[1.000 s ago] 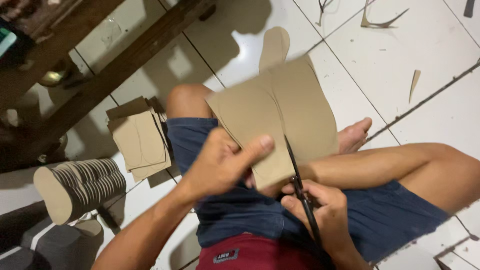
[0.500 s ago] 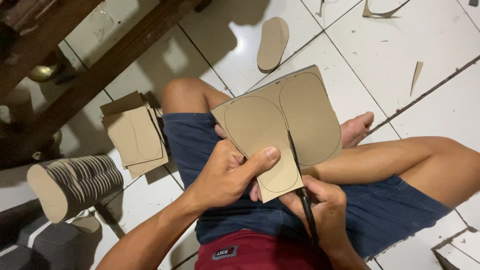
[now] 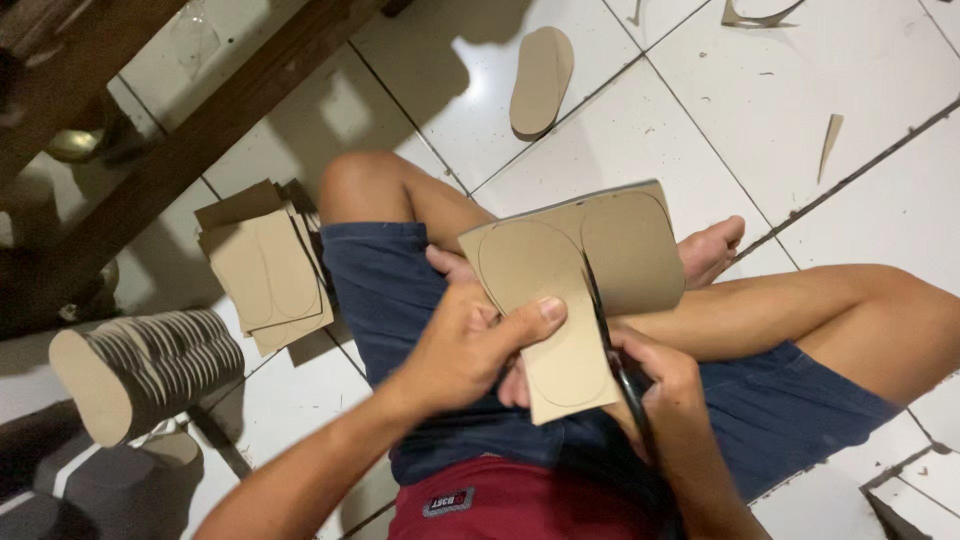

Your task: The person sits on the tiled floor cutting cardboard insole blanks with scissors, trimming each blank along a drawn outline and setting finished insoles on a growing stack beside them. They briefly reach up to touch a phone on the workbench before resuming cutting.

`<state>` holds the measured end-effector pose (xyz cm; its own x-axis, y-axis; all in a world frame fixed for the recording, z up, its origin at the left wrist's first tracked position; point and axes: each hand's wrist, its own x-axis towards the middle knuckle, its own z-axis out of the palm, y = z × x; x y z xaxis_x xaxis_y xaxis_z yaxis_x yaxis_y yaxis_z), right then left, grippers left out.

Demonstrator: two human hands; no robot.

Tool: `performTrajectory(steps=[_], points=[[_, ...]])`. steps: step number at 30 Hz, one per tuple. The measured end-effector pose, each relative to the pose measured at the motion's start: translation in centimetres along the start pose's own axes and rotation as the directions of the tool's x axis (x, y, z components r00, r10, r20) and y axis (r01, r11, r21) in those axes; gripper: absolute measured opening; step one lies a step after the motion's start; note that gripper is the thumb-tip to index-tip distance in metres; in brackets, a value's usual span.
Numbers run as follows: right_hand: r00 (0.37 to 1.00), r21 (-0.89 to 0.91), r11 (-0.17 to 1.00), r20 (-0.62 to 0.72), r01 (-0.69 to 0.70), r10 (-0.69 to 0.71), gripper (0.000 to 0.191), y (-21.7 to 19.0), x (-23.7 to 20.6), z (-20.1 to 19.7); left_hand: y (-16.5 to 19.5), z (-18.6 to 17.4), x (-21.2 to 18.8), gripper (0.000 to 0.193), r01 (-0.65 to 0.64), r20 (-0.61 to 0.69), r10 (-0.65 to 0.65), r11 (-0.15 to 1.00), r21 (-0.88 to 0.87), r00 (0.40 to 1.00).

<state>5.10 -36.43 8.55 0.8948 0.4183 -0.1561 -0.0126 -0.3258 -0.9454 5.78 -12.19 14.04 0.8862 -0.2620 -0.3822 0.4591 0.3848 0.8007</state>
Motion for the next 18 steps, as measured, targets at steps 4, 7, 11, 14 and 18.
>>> performTrajectory(steps=[4,7,11,14,18], points=[[0.998,-0.054,0.998,-0.052,0.023,-0.026,0.034,-0.5,-0.3,1.2,-0.3,0.6,-0.4,0.028,-0.155,-0.054,0.165,0.975,0.156,0.985],[0.997,0.057,0.997,-0.056,-0.047,0.051,0.031,-0.8,-0.4,1.6,0.3,-0.1,-0.8,0.027,-0.266,-0.09,0.295,0.933,0.241,0.951],[0.988,0.222,0.966,-0.047,-0.134,0.148,0.029,-0.5,-0.4,1.9,1.1,-0.1,-0.8,0.032,-0.293,-0.055,0.324,0.908,0.299,0.945],[0.99,0.27,0.956,-0.046,-0.117,0.134,0.028,-0.3,-1.0,2.0,1.5,0.2,-1.0,0.033,-0.259,-0.058,0.29,0.916,0.305,0.955],[0.987,0.198,0.971,-0.061,-0.135,0.149,0.019,-0.3,-1.4,2.0,1.9,0.2,-1.2,0.033,-0.231,-0.061,0.263,0.92,0.318,0.963]])
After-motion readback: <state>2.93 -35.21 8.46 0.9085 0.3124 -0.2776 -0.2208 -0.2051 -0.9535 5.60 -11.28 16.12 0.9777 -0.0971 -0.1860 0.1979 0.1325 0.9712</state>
